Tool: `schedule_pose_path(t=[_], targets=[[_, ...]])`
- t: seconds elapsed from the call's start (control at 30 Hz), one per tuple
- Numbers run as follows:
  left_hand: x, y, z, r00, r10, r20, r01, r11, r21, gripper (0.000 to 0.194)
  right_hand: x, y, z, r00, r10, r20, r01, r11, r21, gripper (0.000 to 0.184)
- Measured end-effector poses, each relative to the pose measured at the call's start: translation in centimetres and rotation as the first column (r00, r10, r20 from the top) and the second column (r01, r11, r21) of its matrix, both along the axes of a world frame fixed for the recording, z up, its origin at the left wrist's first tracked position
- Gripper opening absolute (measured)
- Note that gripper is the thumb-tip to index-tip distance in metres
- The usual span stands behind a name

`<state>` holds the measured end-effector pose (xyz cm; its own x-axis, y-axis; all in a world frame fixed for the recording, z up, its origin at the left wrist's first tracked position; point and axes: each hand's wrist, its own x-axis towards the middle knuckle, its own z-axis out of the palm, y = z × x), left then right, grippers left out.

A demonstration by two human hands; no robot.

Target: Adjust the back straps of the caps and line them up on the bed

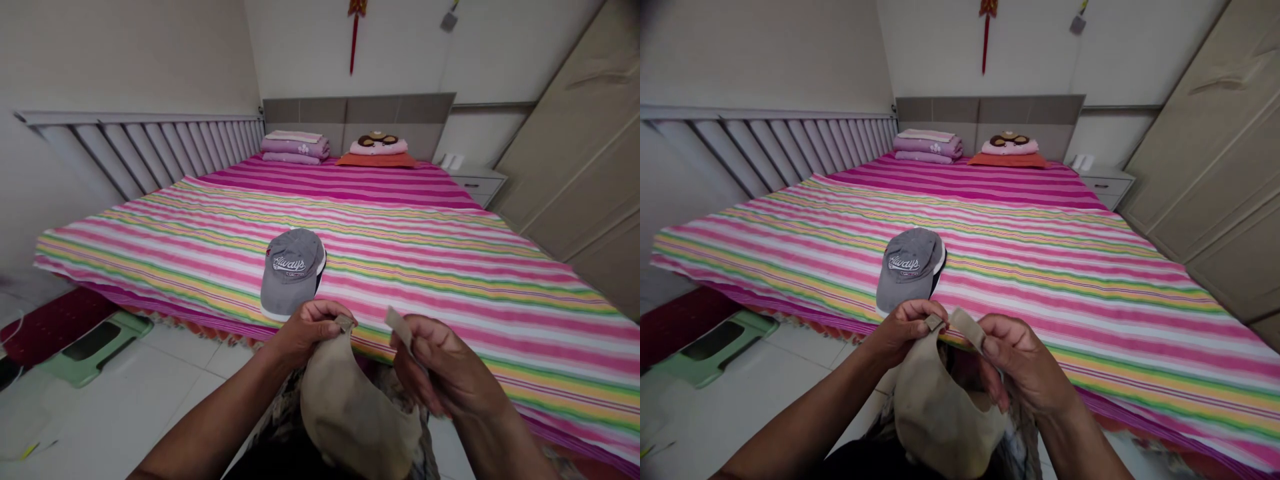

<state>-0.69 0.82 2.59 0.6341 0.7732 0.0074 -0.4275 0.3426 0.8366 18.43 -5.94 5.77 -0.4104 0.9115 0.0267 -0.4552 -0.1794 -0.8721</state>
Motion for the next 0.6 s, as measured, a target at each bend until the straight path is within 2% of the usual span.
schedule_pose_path(t=[0.1,0.23,0.43,0.6], targets=[[-0.1,0.0,0.4,0.999,0.036,0.022,-0.034,0.997,-0.074,0.034,-0.5,0.2,1.4,0.997,-0.066,0.04,0.066,0.998,0.012,0.017],[-0.2,0.0,0.7,0.996,0.059,0.063,-0.053,0.995,-0.086,0.033,-1.6,0.6,2.2,0.973,-0.2,0.112,0.2,0.98,0.007,0.021],[-0.2,0.0,0.1,0.99,0.083,0.114,-0.065,0.986,-0.154,0.035,-3.7,1.1,0.2,0.974,-0.206,0.089,0.218,0.965,-0.145,0.023],[-0.1,0.1,-0.1,0.989,0.087,0.116,-0.063,0.98,-0.191,0.037,-4.2,1.1,-0.5,0.97,-0.235,0.057,0.242,0.955,-0.171,0.023]])
